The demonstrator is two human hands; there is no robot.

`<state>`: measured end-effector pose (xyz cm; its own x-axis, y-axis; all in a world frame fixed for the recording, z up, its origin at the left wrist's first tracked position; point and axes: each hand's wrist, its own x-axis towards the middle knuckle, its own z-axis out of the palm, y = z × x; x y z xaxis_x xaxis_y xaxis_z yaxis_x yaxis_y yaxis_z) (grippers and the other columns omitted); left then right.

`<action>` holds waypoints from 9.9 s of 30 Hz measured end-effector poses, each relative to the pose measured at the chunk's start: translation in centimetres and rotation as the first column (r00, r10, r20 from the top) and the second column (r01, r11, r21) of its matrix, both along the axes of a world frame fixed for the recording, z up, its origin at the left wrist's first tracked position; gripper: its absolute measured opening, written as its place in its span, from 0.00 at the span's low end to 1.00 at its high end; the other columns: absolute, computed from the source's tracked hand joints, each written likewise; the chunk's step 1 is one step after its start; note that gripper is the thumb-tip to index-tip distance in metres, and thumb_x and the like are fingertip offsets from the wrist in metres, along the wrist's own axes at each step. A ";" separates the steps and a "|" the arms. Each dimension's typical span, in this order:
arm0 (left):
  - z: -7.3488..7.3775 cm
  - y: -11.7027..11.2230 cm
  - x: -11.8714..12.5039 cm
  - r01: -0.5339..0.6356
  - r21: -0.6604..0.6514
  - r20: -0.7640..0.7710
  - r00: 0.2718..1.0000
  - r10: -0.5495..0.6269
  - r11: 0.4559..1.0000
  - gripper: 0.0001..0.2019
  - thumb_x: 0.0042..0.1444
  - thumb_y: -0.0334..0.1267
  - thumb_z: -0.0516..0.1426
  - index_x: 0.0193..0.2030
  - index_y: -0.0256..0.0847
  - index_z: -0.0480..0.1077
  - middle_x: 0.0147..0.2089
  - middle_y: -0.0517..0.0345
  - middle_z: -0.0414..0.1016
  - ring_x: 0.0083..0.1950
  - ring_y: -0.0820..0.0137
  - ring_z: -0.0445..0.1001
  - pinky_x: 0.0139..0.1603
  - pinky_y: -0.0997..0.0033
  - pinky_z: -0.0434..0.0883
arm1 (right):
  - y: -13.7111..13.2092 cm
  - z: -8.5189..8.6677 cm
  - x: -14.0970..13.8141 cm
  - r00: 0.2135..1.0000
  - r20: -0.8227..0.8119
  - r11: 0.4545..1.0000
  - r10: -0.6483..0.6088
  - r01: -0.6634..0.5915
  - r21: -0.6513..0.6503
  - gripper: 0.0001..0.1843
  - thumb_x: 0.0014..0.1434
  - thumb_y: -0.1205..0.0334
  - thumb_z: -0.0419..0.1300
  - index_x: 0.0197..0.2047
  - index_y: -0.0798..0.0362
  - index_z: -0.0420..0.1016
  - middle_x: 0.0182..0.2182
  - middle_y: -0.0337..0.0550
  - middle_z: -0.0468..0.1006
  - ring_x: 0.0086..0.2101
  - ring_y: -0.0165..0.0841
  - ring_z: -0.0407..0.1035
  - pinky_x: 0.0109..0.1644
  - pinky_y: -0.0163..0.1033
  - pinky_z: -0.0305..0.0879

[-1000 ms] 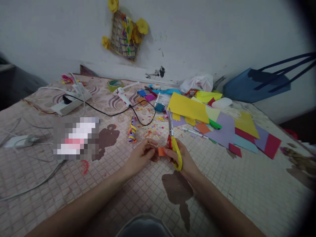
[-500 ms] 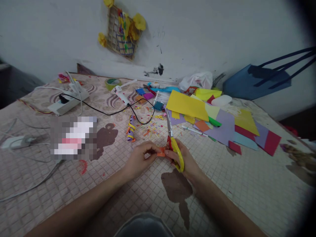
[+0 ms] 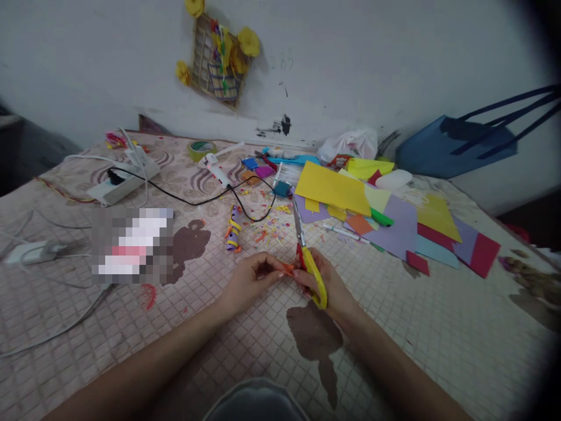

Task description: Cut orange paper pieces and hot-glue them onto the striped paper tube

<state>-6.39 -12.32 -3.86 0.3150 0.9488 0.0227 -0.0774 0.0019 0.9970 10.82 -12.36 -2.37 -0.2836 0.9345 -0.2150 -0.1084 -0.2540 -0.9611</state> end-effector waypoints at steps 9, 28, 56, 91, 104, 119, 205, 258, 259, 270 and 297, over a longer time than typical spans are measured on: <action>-0.7 0.1 0.1 -0.025 -0.184 0.113 0.992 0.046 0.983 0.08 0.49 0.38 0.62 0.31 0.35 0.70 0.27 0.61 0.72 0.30 0.76 0.69 0.35 0.75 0.65 | -0.2 0.5 -0.2 0.999 0.028 1.000 -0.018 0.018 -0.004 0.19 0.44 0.58 0.67 0.32 0.50 0.58 0.25 0.31 0.66 0.18 0.21 0.56 0.18 0.28 0.52; -0.4 -0.2 0.1 0.030 -0.195 0.092 0.996 -0.013 0.980 0.15 0.52 0.46 0.59 0.28 0.34 0.70 0.27 0.57 0.73 0.28 0.75 0.69 0.32 0.75 0.66 | 0.1 -0.5 -0.1 0.999 0.027 0.999 -0.017 0.016 0.038 0.18 0.48 0.56 0.66 0.33 0.50 0.60 0.25 0.30 0.65 0.18 0.21 0.56 0.18 0.28 0.54; -0.3 -0.6 0.3 0.075 -0.339 0.164 0.986 -0.019 0.938 0.16 0.46 0.47 0.62 0.29 0.34 0.67 0.25 0.57 0.75 0.23 0.75 0.72 0.26 0.75 0.70 | -0.1 -0.2 0.1 0.998 0.052 0.999 -0.030 0.028 0.032 0.17 0.49 0.56 0.65 0.33 0.50 0.59 0.25 0.31 0.64 0.19 0.22 0.57 0.19 0.29 0.53; 0.3 -0.7 0.1 0.053 -0.310 0.144 0.990 -0.008 0.949 0.14 0.49 0.45 0.61 0.30 0.34 0.68 0.28 0.57 0.74 0.26 0.74 0.73 0.30 0.73 0.70 | -0.1 0.5 0.8 0.913 0.392 0.911 0.115 -0.254 0.324 0.08 0.60 0.57 0.54 0.40 0.50 0.70 0.32 0.41 0.74 0.31 0.32 0.68 0.33 0.37 0.64; 0.4 -1.3 0.5 0.146 -0.529 0.398 0.913 0.092 0.836 0.13 0.45 0.37 0.65 0.35 0.35 0.68 0.31 0.57 0.74 0.29 0.76 0.73 0.34 0.75 0.69 | -0.1 -0.7 0.1 0.962 0.270 0.836 -0.025 -0.128 0.534 0.08 0.54 0.69 0.55 0.35 0.48 0.72 0.39 0.42 0.71 0.43 0.36 0.66 0.48 0.43 0.61; 0.2 -1.2 0.2 0.035 -0.196 0.181 0.983 0.001 0.980 0.12 0.47 0.33 0.62 0.40 0.36 0.72 0.39 0.54 0.75 0.41 0.70 0.72 0.45 0.69 0.67 | -0.8 -0.4 -0.3 0.910 0.382 0.804 -0.164 -0.101 0.586 0.05 0.56 0.67 0.56 0.35 0.48 0.71 0.34 0.42 0.71 0.38 0.36 0.67 0.42 0.42 0.64; -0.4 -1.1 0.8 -0.240 -0.324 0.227 0.919 0.322 0.915 0.16 0.42 0.35 0.65 0.34 0.37 0.64 0.31 0.59 0.74 0.34 0.71 0.74 0.37 0.70 0.70 | -0.9 -1.4 -1.6 0.998 0.001 0.982 -0.057 0.056 0.178 0.10 0.62 0.54 0.52 0.39 0.49 0.69 0.29 0.40 0.72 0.31 0.32 0.69 0.36 0.39 0.68; 0.1 -0.8 -0.1 -0.016 -0.169 -0.024 1.000 0.012 0.985 0.12 0.50 0.44 0.59 0.30 0.35 0.67 0.24 0.62 0.68 0.25 0.76 0.66 0.27 0.76 0.64 | -0.3 -1.7 -1.2 0.974 0.223 0.954 -0.031 -0.038 0.299 0.13 0.59 0.57 0.55 0.25 0.52 0.63 0.18 0.31 0.61 0.20 0.25 0.56 0.24 0.32 0.55; 0.0 -0.8 -0.1 -0.019 -0.164 -0.022 1.000 0.016 0.986 0.12 0.49 0.43 0.60 0.30 0.35 0.68 0.26 0.61 0.69 0.26 0.76 0.67 0.28 0.76 0.65 | -0.4 -1.8 -1.3 0.975 0.218 0.955 -0.044 -0.024 0.297 0.13 0.60 0.57 0.55 0.25 0.52 0.63 0.18 0.31 0.61 0.20 0.25 0.56 0.24 0.32 0.55; -0.2 -0.6 -0.6 0.040 -0.132 -0.102 0.993 -0.054 0.990 0.12 0.48 0.41 0.61 0.25 0.35 0.66 0.21 0.63 0.66 0.22 0.78 0.62 0.23 0.78 0.58 | -0.4 -1.7 -0.9 0.970 0.199 0.959 0.138 -0.181 0.219 0.13 0.60 0.54 0.54 0.29 0.53 0.65 0.20 0.33 0.65 0.21 0.25 0.60 0.25 0.32 0.58; -0.1 -0.2 -0.6 0.072 -0.150 -0.057 0.995 -0.082 0.986 0.11 0.53 0.42 0.57 0.30 0.34 0.68 0.25 0.61 0.69 0.25 0.77 0.66 0.27 0.77 0.65 | 0.2 -0.9 -0.1 0.946 0.217 0.952 0.239 -0.272 0.140 0.14 0.56 0.51 0.58 0.31 0.54 0.67 0.22 0.34 0.67 0.20 0.24 0.61 0.24 0.31 0.59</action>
